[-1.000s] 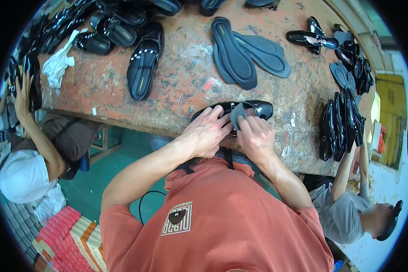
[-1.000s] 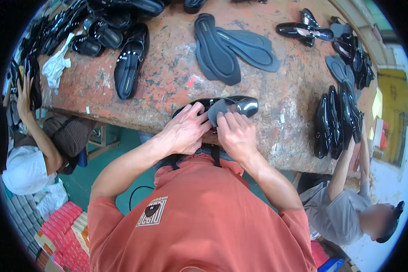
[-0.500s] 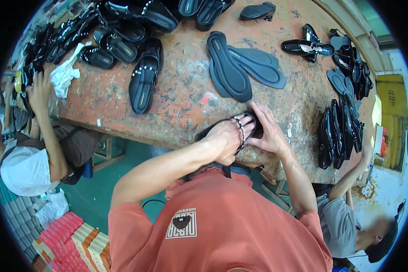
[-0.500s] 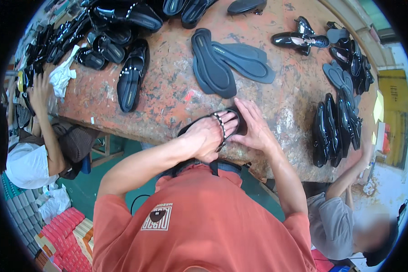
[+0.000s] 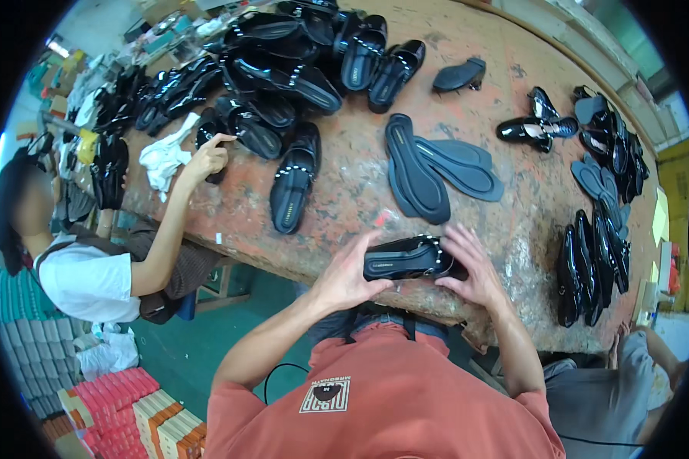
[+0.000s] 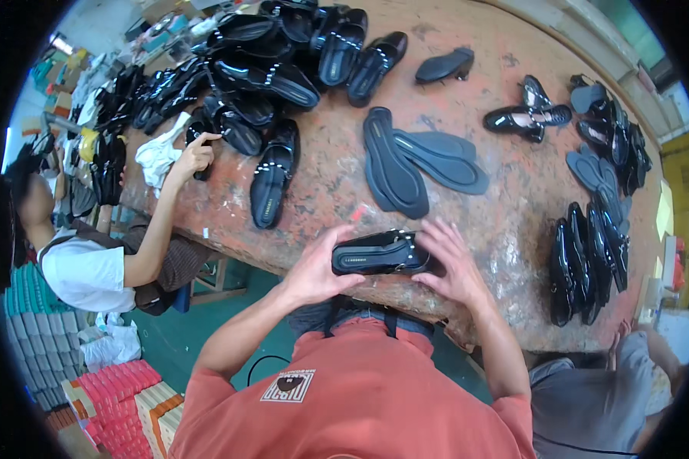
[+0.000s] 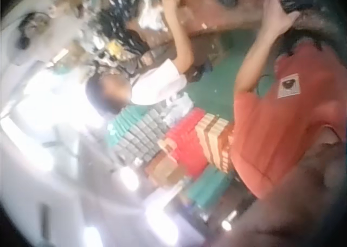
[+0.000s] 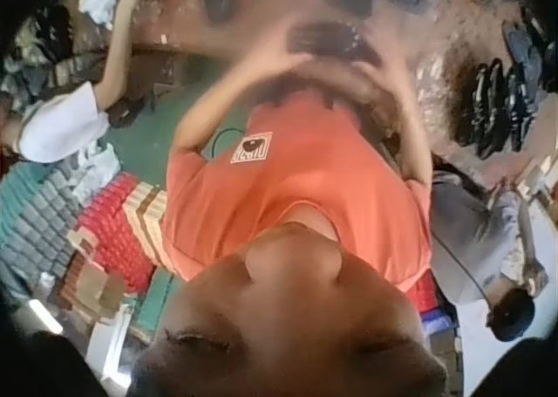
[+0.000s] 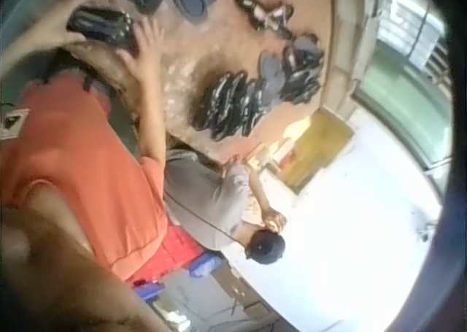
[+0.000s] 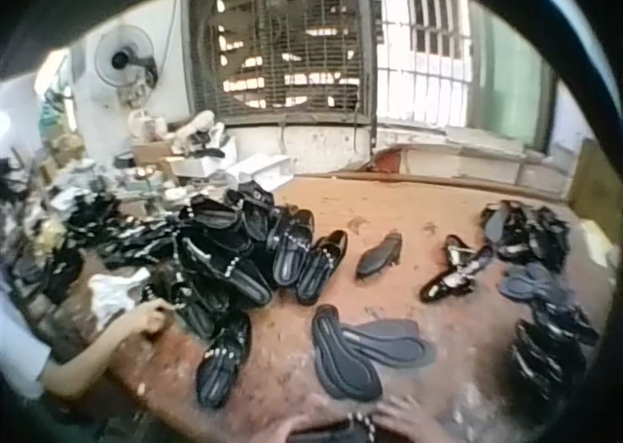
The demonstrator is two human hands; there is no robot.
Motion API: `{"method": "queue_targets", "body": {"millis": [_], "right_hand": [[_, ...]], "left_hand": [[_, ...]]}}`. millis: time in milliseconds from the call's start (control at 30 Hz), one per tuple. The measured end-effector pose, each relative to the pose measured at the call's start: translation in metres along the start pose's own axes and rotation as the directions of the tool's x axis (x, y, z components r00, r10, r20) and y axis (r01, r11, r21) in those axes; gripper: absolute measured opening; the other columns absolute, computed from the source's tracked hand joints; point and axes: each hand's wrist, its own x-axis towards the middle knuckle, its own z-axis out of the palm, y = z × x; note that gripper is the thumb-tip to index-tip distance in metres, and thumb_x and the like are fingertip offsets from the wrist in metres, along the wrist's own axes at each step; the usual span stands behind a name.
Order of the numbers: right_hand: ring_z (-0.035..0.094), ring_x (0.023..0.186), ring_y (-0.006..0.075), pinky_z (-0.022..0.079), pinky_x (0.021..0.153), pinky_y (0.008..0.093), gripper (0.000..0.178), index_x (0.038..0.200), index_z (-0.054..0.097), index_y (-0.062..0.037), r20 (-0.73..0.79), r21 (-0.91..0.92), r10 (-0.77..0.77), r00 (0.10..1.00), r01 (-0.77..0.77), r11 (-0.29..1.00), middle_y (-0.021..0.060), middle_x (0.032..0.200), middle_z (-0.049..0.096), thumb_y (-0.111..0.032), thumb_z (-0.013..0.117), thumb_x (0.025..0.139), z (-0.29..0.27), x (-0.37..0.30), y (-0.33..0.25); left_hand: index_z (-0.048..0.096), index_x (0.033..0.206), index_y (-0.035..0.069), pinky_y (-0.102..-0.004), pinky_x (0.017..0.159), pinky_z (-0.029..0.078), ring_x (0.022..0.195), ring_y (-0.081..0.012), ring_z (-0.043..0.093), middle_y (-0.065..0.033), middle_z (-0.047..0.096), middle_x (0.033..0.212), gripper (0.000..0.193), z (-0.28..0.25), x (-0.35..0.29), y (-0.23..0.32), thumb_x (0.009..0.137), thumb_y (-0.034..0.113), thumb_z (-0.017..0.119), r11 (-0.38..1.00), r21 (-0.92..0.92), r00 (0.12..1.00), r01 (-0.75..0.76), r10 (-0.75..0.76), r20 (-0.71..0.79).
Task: The person assembles black patent leather shoes by inserting insoles into the shoe uppers. The person repeatedly picks up a shoe upper and an insole, aligns them, and presses the insole into the upper. The person handles the shoes one at a time, placing the finished pairs on the table.
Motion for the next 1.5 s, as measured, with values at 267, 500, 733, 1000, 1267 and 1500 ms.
{"method": "queue_targets", "body": {"millis": [267, 500, 733, 1000, 1267, 1500], "right_hand": [[0.057, 0.142, 0.0265, 0.032, 0.122, 0.0639, 0.045, 0.133, 0.075, -0.0230, 0.648, -0.526, 0.334, 0.685, 0.085, 0.846, 0.0102, 0.141, 0.068, -0.037, 0.079, 0.090, -0.093, 0.056, -0.077], [0.057, 0.142, 0.0381, 0.032, 0.126, 0.0605, 0.062, 0.146, 0.063, -0.0129, 0.748, -0.321, 0.139, 0.648, 0.171, 0.932, 0.0106, 0.148, 0.064, -0.032, 0.081, 0.090, -0.071, 0.044, -0.051], [0.066, 0.117, 0.0437, 0.053, 0.099, 0.0580, 0.065, 0.135, 0.066, -0.0035, -0.332, -0.014, 0.407, 0.851, -0.436, 0.900, 0.0199, 0.127, 0.067, -0.039, 0.087, 0.085, -0.002, 0.159, -0.014], [0.061, 0.105, 0.0274, 0.044, 0.083, 0.0453, 0.043, 0.127, 0.064, -0.0098, -0.494, -0.419, 0.026, 0.869, -0.264, 0.869, 0.0078, 0.110, 0.063, -0.019, 0.080, 0.088, 0.078, 0.195, 0.007], [0.070, 0.109, 0.0122, 0.057, 0.098, 0.0288, 0.042, 0.140, 0.061, -0.0028, -0.099, 0.994, 0.669, 0.737, 0.107, 0.030, 0.0056, 0.122, 0.074, -0.006, 0.075, 0.100, -0.018, 0.110, 0.021], [0.068, 0.091, 0.0185, 0.054, 0.078, 0.0319, 0.046, 0.121, 0.056, -0.0097, -0.179, 0.910, 0.879, 0.441, -0.265, 0.318, 0.0082, 0.105, 0.071, -0.021, 0.087, 0.088, -0.047, -0.056, 0.054]], "left_hand": [[0.058, 0.151, 0.011, -0.0446, 0.116, 0.051, 0.143, -0.0380, 0.055, -0.0147, 0.052, 0.156, 0.071, -0.002, 0.067, 0.076, 0.084, 0.001, 0.081, 0.762, -0.056, 0.760, -0.645, 0.647, 0.057], [0.058, 0.131, 0.009, -0.0439, 0.106, 0.054, 0.131, -0.0366, 0.062, -0.0164, 0.058, 0.141, 0.068, -0.030, 0.037, 0.043, 0.074, 0.005, 0.094, 0.698, 0.028, 0.698, -0.715, 0.716, -0.018], [0.042, 0.103, 0.010, -0.0338, 0.091, 0.057, 0.111, -0.0187, 0.063, -0.0117, 0.057, 0.128, 0.039, -0.126, -0.059, -0.155, 0.098, 0.006, 0.081, 0.911, -0.269, 0.242, -0.313, -0.198, -0.950], [0.057, 0.138, -0.007, -0.0471, 0.116, 0.044, 0.129, -0.0378, 0.059, -0.0231, 0.061, 0.133, 0.044, -0.065, 0.056, -0.068, 0.099, 0.008, 0.070, 0.966, 0.256, 0.515, -0.046, 0.243, -0.822], [0.070, 0.137, 0.007, -0.0547, 0.114, 0.045, 0.134, -0.0356, 0.060, -0.0155, 0.063, 0.147, 0.042, 0.010, 0.153, -0.026, 0.098, 0.019, 0.064, 0.625, 0.674, 0.896, -0.394, 0.424, 0.131], [0.074, 0.120, 0.003, -0.0495, 0.100, 0.052, 0.118, -0.0398, 0.065, -0.0192, 0.071, 0.124, 0.028, 0.005, 0.276, 0.032, 0.093, 0.013, 0.071, 0.805, 0.449, 0.876, -0.387, 0.473, -0.093]]}}
